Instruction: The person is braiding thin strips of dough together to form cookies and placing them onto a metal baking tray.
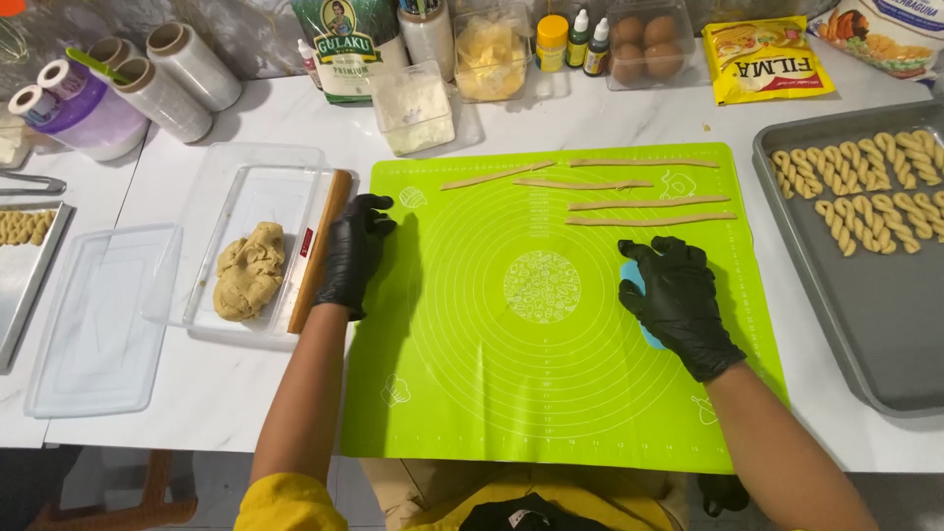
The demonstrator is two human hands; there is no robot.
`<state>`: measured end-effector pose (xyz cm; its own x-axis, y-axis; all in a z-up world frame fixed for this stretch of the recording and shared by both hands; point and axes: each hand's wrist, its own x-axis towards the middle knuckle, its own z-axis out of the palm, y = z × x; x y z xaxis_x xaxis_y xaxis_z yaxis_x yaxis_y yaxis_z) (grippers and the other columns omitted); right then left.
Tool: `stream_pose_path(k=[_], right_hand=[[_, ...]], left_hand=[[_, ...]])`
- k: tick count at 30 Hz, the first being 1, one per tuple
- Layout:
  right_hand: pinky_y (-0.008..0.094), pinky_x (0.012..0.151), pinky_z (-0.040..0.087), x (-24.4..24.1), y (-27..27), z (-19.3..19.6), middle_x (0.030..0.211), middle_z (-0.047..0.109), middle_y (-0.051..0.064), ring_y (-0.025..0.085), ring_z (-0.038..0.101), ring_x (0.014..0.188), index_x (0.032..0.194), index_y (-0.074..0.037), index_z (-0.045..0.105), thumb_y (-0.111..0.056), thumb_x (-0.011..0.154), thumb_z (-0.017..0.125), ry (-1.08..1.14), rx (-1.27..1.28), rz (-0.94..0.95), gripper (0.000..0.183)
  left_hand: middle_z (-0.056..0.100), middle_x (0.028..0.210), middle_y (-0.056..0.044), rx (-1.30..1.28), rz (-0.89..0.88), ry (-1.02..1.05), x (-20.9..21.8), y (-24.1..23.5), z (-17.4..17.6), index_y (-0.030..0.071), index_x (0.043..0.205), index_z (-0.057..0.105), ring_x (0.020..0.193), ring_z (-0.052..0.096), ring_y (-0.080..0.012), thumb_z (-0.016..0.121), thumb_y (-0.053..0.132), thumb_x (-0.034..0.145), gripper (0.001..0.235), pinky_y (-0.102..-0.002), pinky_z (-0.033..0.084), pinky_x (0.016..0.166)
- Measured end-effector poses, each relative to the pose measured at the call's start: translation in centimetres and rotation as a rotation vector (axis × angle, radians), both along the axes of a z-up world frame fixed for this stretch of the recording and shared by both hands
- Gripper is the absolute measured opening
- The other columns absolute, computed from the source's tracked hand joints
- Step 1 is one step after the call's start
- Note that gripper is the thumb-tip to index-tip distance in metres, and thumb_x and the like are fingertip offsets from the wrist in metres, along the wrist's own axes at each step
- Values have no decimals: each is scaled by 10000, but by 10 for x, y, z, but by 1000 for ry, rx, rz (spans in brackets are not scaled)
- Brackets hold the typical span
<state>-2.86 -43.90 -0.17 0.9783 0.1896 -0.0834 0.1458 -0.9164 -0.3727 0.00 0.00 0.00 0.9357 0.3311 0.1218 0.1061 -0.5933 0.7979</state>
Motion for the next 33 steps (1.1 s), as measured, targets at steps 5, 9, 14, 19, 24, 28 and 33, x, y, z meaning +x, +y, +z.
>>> stream_pose_path(k=[5,9,14,19,24,28,33], right_hand=[[625,1031,447,2,-18,-6,1386,502,208,441,448,1326,1447,-243,556,-431,951,601,-63,-7,-12,531],[617,1003,471,0,-24,16,1279,574,307,472,527,1206,1363,-72,615,-384,977,604,-132,40,-86,497],[504,918,546,12,-52,-13,1232,654,148,375,611,1145,1407,-193,641,-366,842,685,-224,-196,-49,593],[477,903,536,14,-63,-15,1220,697,139,350,620,1148,1418,-182,653,-295,793,687,-252,-167,-73,636],[515,858,548,18,-67,-16,1221,716,148,372,631,1116,1368,-141,697,-261,853,725,-402,-137,-89,529],[487,817,557,27,-69,-10,1166,716,184,372,656,1053,1379,-94,688,-173,910,711,-475,-89,-115,476],[518,737,548,45,-93,-32,1077,655,243,399,632,935,1399,-1,659,-69,983,621,-581,-46,-125,423]], left_hand=[[724,1015,-130,169,201,-63,-44,78,49,173,1162,720,934,699,-317,857,146,838,353,-444,564,812],[743,1017,-202,383,280,178,-58,190,13,-15,1336,581,968,718,-377,984,306,719,804,-512,573,824],[375,1486,-202,378,156,588,-62,150,85,190,1557,422,1357,375,-478,839,465,707,986,-591,340,1116],[447,1499,-127,269,-25,760,-53,134,86,352,1506,456,1364,469,-362,540,293,905,610,-506,337,1162],[505,1362,-245,369,126,577,-53,146,50,121,1349,563,1259,491,-485,546,162,951,401,-636,453,969],[553,1357,-238,450,123,431,-59,148,34,79,1398,589,1235,510,-497,524,116,920,484,-641,468,936],[657,1194,-154,580,147,244,-64,173,-1,148,1217,695,995,630,-469,521,54,862,407,-569,498,753]])
